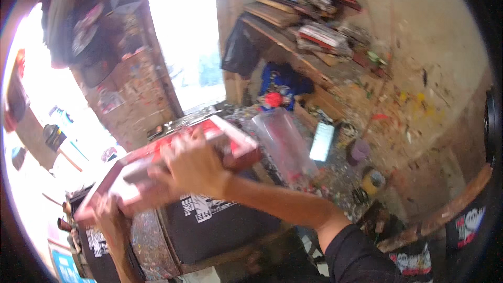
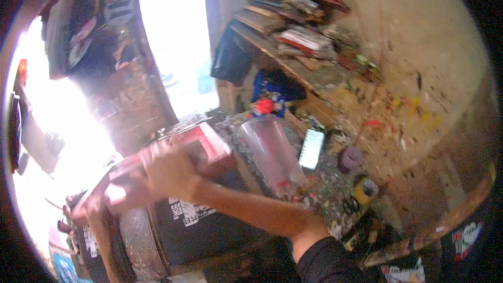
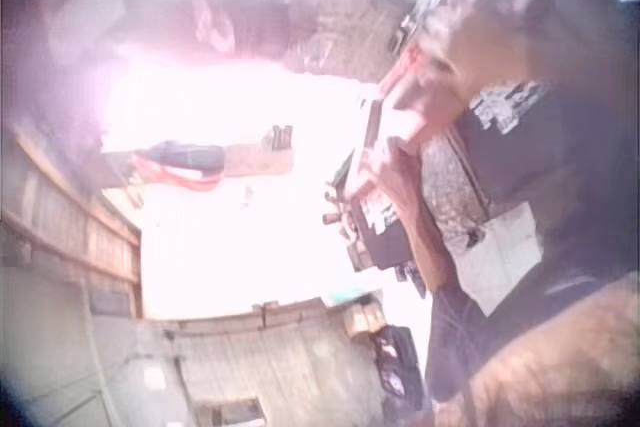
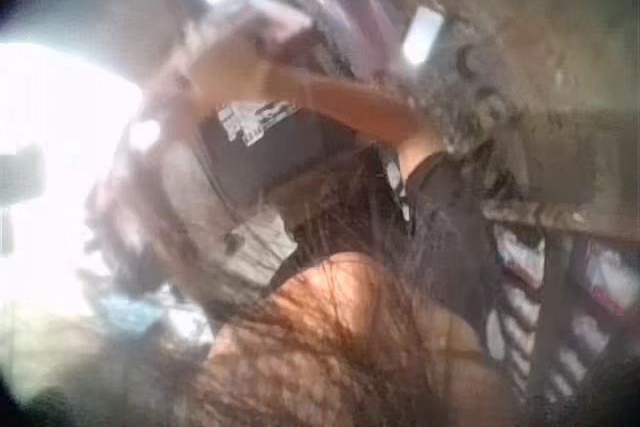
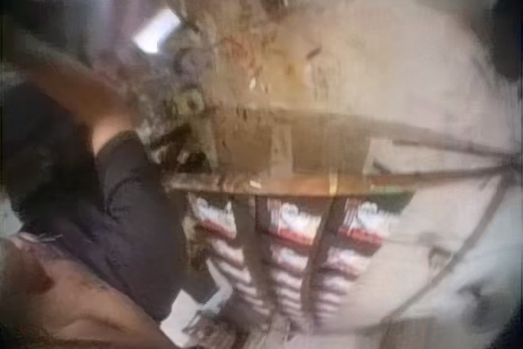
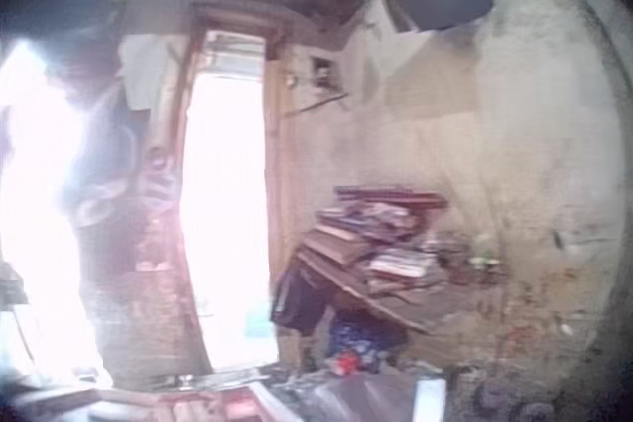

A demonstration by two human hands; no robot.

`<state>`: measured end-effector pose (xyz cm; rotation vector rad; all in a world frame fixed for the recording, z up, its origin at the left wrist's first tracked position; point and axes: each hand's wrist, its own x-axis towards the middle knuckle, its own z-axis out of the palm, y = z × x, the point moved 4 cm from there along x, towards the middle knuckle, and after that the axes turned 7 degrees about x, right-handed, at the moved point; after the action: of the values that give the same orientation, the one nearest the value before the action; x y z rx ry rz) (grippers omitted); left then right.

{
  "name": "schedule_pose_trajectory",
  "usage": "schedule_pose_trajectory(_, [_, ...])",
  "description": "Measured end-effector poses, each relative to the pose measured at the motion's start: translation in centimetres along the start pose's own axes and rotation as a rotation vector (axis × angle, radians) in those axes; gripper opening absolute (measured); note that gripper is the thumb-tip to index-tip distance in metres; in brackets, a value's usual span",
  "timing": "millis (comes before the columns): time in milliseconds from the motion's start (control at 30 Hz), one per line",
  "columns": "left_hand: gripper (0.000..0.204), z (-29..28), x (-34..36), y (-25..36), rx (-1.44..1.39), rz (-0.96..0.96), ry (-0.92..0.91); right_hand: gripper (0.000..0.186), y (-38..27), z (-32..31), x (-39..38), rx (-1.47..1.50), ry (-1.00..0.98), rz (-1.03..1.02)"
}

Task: The person performs screen printing by placing black garments under a screen frame, applying red ink with a squeegee, and lifting the frame to reveal the print.

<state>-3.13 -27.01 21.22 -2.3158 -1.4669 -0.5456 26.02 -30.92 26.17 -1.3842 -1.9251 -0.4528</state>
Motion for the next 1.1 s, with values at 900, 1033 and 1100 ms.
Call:
schedule_pose_trajectory(900, [0.047,12.6,-16.1,4.6,-0.365,-0.009,-0.324,0.018,-0.9,10.9,-17.9,-0.004,-0.541,0.073])
schedule_pose_trajectory(1033, [0.047,12.5,-16.1,4.9,-0.385,-0.001,-0.306,0.036,2.5,12.5,-15.0,0.135,-0.712,0.156])
schedule_pose_trajectory(1100, [0.046,12.8,-16.5,4.1,-0.389,-0.043,-0.287,0.028,1.9,11.6,-13.2,0.193,-0.802,0.222])
